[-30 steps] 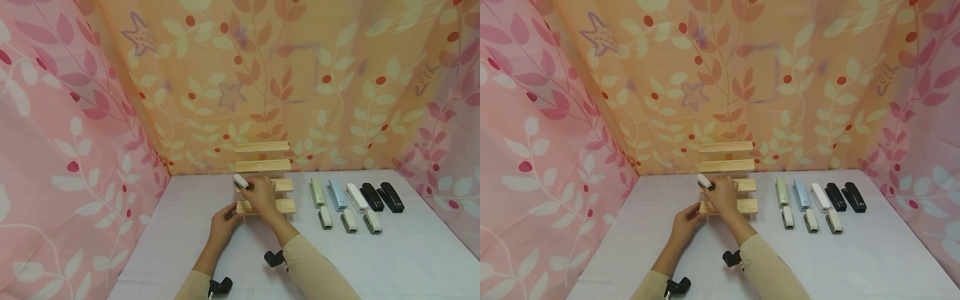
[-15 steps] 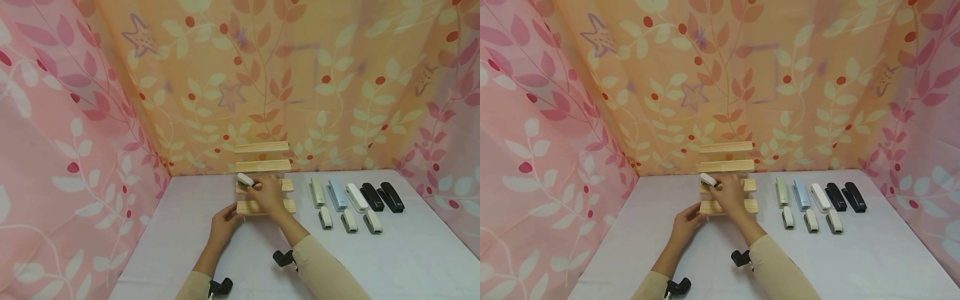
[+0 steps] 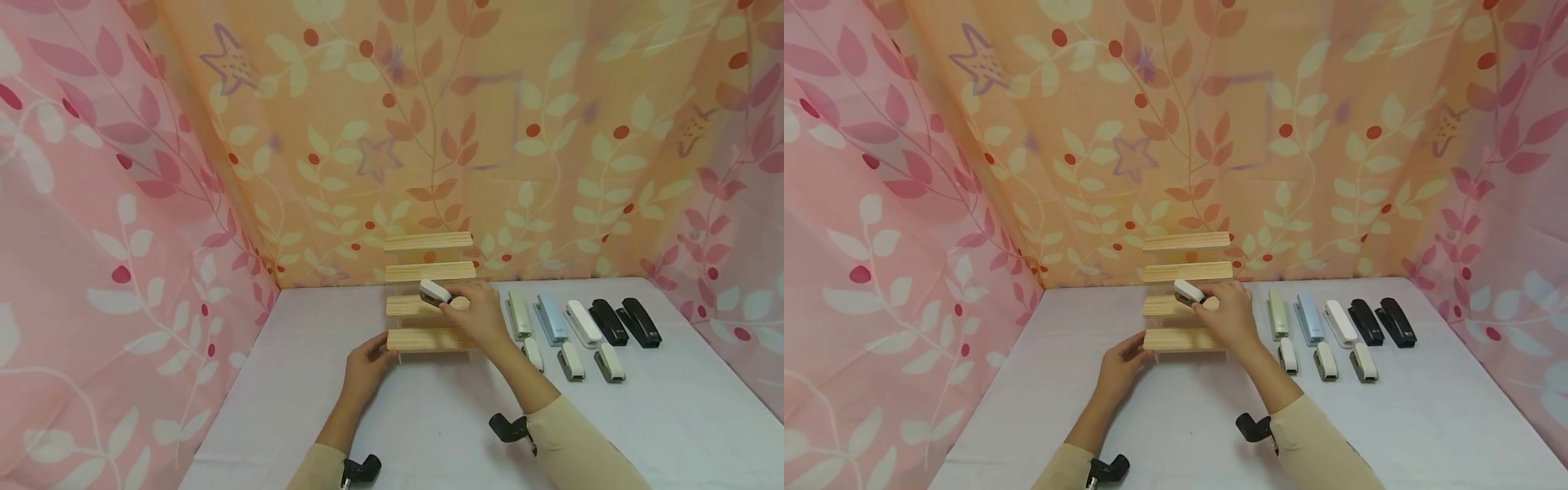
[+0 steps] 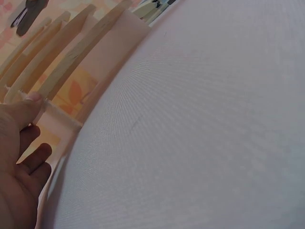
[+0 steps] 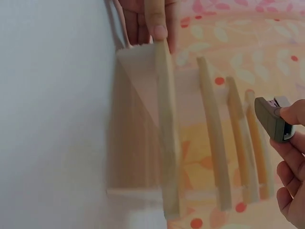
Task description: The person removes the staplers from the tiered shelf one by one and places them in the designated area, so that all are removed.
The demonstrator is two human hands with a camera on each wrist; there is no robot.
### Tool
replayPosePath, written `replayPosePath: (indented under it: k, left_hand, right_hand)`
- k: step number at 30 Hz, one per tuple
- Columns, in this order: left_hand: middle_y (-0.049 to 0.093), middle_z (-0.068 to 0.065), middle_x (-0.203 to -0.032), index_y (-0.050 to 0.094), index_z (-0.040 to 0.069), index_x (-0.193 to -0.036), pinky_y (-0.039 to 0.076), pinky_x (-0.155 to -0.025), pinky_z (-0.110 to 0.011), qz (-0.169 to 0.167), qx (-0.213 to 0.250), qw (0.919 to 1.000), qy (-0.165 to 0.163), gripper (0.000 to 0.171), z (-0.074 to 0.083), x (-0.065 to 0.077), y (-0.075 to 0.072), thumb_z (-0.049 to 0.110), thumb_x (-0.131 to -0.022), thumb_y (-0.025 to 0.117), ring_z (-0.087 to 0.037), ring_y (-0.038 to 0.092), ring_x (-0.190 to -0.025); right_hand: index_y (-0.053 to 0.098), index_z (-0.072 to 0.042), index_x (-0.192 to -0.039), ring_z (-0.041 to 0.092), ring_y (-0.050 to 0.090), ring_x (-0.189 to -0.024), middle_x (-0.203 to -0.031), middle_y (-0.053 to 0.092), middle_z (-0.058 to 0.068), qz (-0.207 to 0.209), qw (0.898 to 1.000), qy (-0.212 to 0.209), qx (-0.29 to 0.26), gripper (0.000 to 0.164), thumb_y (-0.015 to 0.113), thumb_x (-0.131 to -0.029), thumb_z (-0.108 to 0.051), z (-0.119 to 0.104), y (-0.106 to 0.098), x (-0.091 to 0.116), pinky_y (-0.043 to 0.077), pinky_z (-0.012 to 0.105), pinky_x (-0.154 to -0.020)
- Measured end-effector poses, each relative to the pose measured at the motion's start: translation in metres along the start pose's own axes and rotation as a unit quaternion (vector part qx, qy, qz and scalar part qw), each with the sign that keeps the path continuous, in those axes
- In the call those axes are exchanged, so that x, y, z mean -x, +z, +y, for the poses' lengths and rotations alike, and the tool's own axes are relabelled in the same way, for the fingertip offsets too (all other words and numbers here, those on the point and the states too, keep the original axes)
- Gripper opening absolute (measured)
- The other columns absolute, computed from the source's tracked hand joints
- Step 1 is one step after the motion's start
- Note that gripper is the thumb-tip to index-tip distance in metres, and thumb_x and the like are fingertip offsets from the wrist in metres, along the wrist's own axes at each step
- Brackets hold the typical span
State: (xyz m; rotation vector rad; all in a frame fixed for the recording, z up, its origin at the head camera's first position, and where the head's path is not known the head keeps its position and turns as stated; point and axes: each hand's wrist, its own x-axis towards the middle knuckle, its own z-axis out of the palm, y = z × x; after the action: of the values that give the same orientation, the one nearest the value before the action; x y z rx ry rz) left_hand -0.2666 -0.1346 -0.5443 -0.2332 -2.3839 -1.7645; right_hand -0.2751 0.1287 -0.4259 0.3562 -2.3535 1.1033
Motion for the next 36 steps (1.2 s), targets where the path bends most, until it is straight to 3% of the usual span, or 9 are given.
replayPosePath:
  k: [11, 18, 28, 32, 36]
  left_hand:
    - [0.068, -0.003, -0.135, 0.068, 0.017, -0.135, 0.047, -0.112, -0.048, 0.005, -0.012, 0.9999, -0.004, 0.058, -0.001, -0.001, 0.001, 0.039, -0.083, 0.084, -0.028, 0.06, -0.132]
    - [0.069, -0.004, -0.135, 0.068, 0.016, -0.134, 0.047, -0.112, -0.048, 0.005, -0.01, 0.9999, -0.003, 0.058, -0.001, -0.001, 0.001, 0.039, -0.083, 0.084, -0.028, 0.06, -0.132]
    - [0.068, 0.0, -0.135, 0.068, 0.019, -0.134, 0.046, -0.113, -0.048, 0.005, -0.017, 0.9998, -0.007, 0.059, -0.004, -0.001, 0.003, 0.044, -0.083, 0.083, -0.026, 0.059, -0.133]
    - [0.068, -0.001, -0.136, 0.068, 0.018, -0.135, 0.046, -0.113, -0.048, 0.004, -0.016, 0.9998, -0.008, 0.059, -0.004, -0.001, 0.003, 0.042, -0.083, 0.083, -0.026, 0.059, -0.133]
    - [0.068, -0.002, -0.136, 0.068, 0.017, -0.135, 0.047, -0.112, -0.047, 0.005, -0.019, 0.9998, -0.007, 0.058, -0.003, -0.001, 0.002, 0.04, -0.084, 0.083, -0.027, 0.059, -0.133]
  right_hand:
    - [0.076, -0.007, -0.116, 0.029, 0.055, -0.113, -0.11, 0.076, 0.009, 0.013, 0.999, 0.012, 0.037, 0.034, 0.085, -0.085, -0.018, 0.016, -0.063, 0.019, 0.044, 0.054, -0.094]
    - [0.076, -0.004, -0.114, 0.03, 0.056, -0.111, -0.107, 0.075, 0.012, 0.033, 0.997, 0.013, 0.072, 0.033, 0.085, -0.084, -0.016, 0.03, -0.094, 0.033, 0.045, 0.053, -0.091]
    - [0.076, -0.004, -0.115, 0.031, 0.055, -0.108, -0.104, 0.073, 0.014, 0.063, 0.991, 0.031, 0.116, 0.036, 0.086, -0.083, -0.016, 0.05, -0.136, 0.057, 0.042, 0.044, -0.08]
    - [0.075, -0.002, -0.118, 0.035, 0.054, -0.109, -0.105, 0.072, 0.018, 0.071, 0.988, 0.051, 0.129, 0.038, 0.085, -0.084, -0.018, 0.06, -0.153, 0.068, 0.042, 0.046, -0.078]
    - [0.072, 0.001, -0.12, 0.039, 0.052, -0.109, -0.108, 0.071, 0.024, 0.071, 0.985, 0.063, 0.142, 0.042, 0.084, -0.086, -0.02, 0.074, -0.166, 0.08, 0.039, 0.057, -0.082]
